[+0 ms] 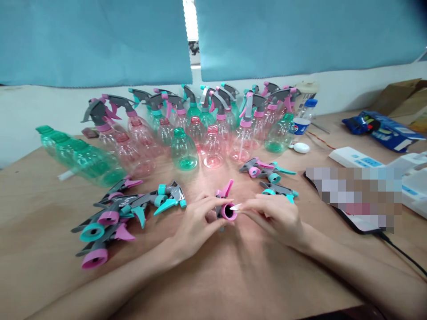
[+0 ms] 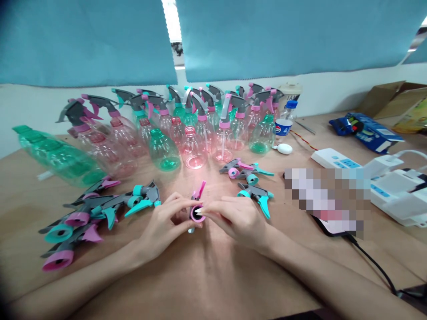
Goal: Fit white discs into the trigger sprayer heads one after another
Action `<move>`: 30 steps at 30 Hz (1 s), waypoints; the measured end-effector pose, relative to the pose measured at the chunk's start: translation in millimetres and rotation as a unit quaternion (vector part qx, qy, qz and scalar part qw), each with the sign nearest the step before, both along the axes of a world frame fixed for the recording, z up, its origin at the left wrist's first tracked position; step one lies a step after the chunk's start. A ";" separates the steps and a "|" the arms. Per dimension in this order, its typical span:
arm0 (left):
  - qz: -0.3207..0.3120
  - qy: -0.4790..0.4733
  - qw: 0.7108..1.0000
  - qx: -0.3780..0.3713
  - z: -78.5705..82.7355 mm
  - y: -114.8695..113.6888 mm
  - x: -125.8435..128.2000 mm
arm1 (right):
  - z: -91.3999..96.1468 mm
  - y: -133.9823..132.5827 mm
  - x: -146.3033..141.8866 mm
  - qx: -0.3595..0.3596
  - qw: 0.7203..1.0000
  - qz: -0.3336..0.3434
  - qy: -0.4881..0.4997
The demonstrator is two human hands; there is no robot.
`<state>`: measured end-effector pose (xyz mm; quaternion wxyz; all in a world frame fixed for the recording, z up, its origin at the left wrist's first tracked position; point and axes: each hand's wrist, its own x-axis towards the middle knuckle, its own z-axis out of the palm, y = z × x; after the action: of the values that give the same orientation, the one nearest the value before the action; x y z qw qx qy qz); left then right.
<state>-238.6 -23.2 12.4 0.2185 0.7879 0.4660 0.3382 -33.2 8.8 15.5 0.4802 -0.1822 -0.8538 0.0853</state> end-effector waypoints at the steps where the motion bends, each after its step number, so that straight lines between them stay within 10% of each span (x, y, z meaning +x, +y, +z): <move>1: -0.004 -0.001 1.000 0.007 -0.2 -0.2 0.3 | -2.2 -0.4 -1.3 0.005 1.000 0.002 -0.004; 30: 0.022 -0.022 0.999 0.006 0.3 -2.0 -0.4 | -6.5 1.3 -3.8 -0.138 0.987 0.041 -0.073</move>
<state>-239.0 -25.3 12.7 0.2162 0.7709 0.4764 0.3633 -37.1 10.1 9.0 0.3826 -0.2170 -0.8734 0.2088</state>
